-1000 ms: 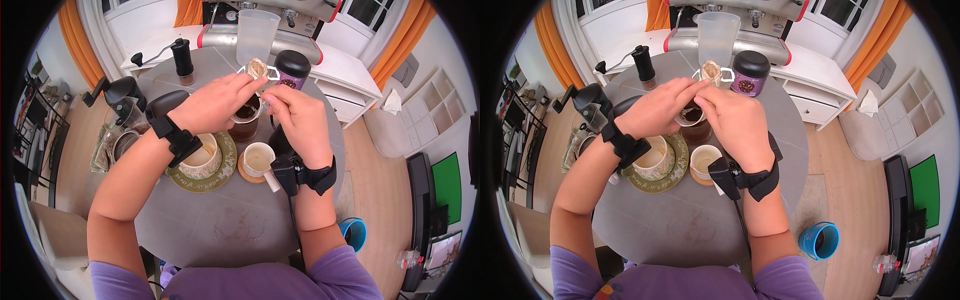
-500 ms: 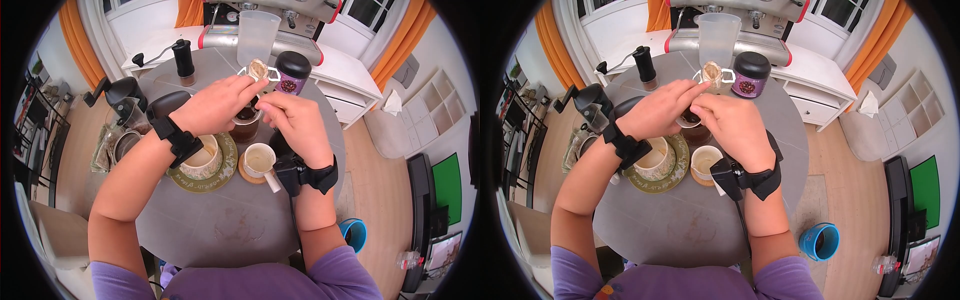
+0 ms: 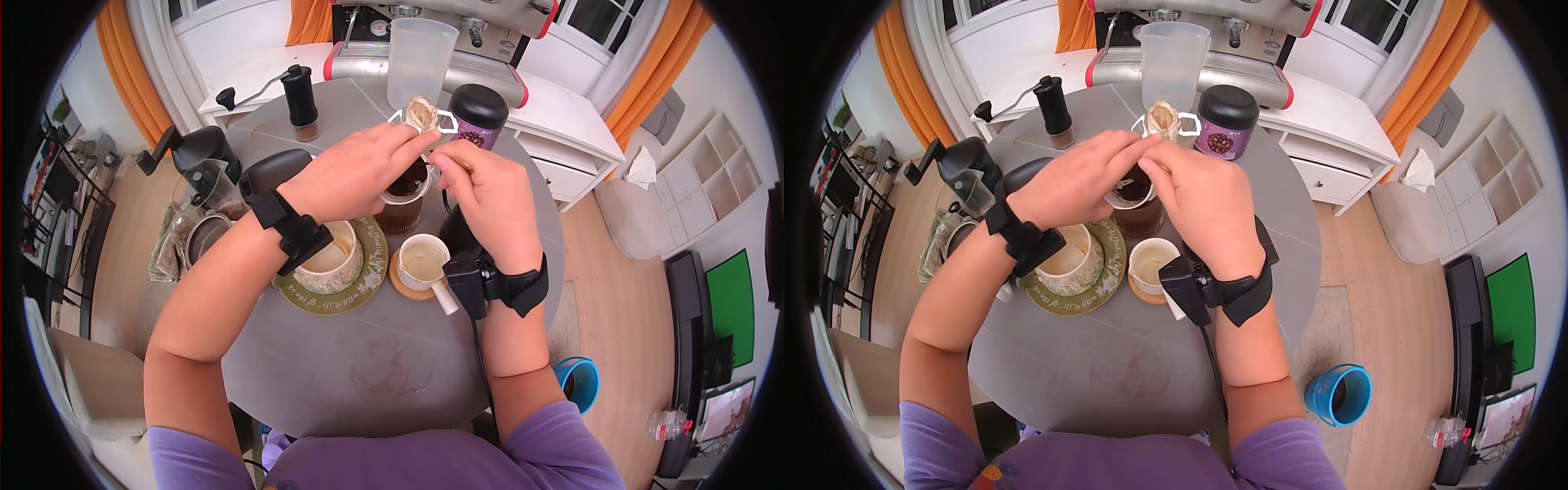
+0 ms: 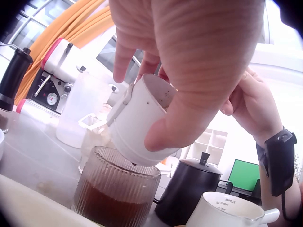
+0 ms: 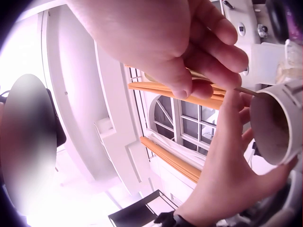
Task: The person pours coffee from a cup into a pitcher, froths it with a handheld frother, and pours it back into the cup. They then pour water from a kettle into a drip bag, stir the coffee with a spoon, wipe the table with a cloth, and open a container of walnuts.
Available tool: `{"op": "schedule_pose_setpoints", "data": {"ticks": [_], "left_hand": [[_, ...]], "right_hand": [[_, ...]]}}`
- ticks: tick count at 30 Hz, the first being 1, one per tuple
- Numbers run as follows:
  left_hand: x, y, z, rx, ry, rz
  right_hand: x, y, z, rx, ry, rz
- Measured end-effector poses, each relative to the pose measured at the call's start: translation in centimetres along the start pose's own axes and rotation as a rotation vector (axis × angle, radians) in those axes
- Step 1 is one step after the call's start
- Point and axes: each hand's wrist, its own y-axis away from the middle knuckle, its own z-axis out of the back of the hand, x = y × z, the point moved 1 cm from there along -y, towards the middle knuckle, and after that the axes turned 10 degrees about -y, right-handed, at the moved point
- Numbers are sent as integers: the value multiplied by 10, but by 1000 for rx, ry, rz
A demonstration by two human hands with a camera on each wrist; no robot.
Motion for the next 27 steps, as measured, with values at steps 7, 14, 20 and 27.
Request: {"op": "schedule_pose_setpoints", "data": {"ticks": [7, 14, 20, 27], "left_hand": [[0, 0, 1, 22, -3, 1], [0, -1, 2, 5, -8, -6], [1, -1, 0, 13, -5, 5], [2, -1, -1, -16, -2, 2]], "right_hand": [[4, 1, 0, 93, -168, -68], [-1, -1, 0, 34, -13, 28], [0, 1, 4, 104, -207, -63], [3, 0, 6, 87, -175, -52]]}}
